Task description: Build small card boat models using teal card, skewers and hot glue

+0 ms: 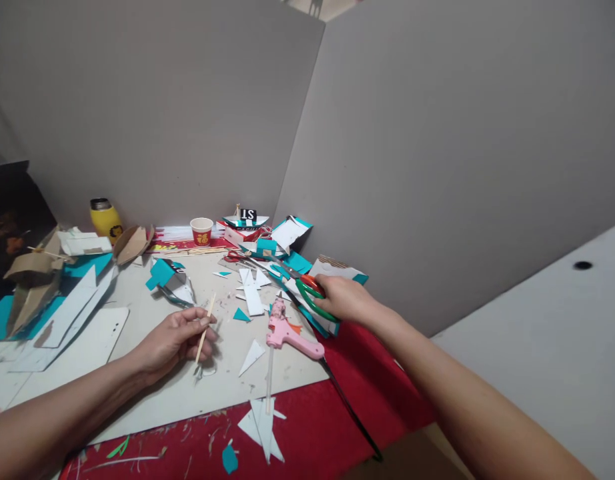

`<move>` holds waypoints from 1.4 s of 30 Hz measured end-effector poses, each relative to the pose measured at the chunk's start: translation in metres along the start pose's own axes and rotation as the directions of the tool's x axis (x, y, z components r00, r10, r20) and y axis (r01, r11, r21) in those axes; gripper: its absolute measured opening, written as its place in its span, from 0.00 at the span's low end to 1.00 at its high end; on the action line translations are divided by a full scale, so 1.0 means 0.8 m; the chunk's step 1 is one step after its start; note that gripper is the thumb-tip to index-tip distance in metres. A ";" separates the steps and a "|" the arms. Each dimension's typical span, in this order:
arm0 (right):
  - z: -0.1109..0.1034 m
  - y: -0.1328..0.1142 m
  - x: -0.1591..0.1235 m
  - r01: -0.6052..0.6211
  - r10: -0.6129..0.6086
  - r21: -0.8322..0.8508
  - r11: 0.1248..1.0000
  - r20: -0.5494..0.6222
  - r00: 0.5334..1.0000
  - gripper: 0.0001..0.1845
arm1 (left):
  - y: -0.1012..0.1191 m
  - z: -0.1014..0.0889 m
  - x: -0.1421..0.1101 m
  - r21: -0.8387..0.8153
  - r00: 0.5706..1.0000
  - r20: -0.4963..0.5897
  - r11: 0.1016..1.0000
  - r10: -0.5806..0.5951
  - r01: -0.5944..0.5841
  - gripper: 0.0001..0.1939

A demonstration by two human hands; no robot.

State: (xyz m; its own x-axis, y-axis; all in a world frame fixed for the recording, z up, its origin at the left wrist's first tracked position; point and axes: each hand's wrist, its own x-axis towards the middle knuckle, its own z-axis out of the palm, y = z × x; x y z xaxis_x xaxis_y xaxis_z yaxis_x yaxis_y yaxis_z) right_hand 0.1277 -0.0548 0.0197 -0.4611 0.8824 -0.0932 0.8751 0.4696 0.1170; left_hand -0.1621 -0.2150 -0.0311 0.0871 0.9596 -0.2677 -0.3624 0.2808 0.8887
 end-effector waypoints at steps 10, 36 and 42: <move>-0.012 -0.047 -0.077 0.379 -0.316 0.682 0.625 -0.223 0.922 0.23 | 0.018 0.005 -0.009 -0.045 0.990 0.010 0.989 0.142 -0.141 0.12; -0.028 -0.195 -0.057 0.413 0.007 0.906 0.087 -0.415 0.910 0.13 | 0.029 0.030 -0.039 -0.005 0.971 0.219 0.996 0.091 -0.093 0.09; -0.024 -0.193 -0.053 0.343 -0.039 0.939 -0.023 -0.344 0.938 0.14 | 0.029 0.030 -0.040 -0.020 0.970 0.236 0.998 0.067 -0.064 0.08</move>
State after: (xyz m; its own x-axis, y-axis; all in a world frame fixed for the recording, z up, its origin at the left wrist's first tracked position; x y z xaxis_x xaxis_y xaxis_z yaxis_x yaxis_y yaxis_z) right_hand 0.0092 -0.1644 0.0245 -0.5177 0.8188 0.2482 -0.0406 0.2663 -0.9630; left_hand -0.1511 -0.2391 0.0067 0.2789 0.9537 -0.1124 -0.3854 0.2184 0.8965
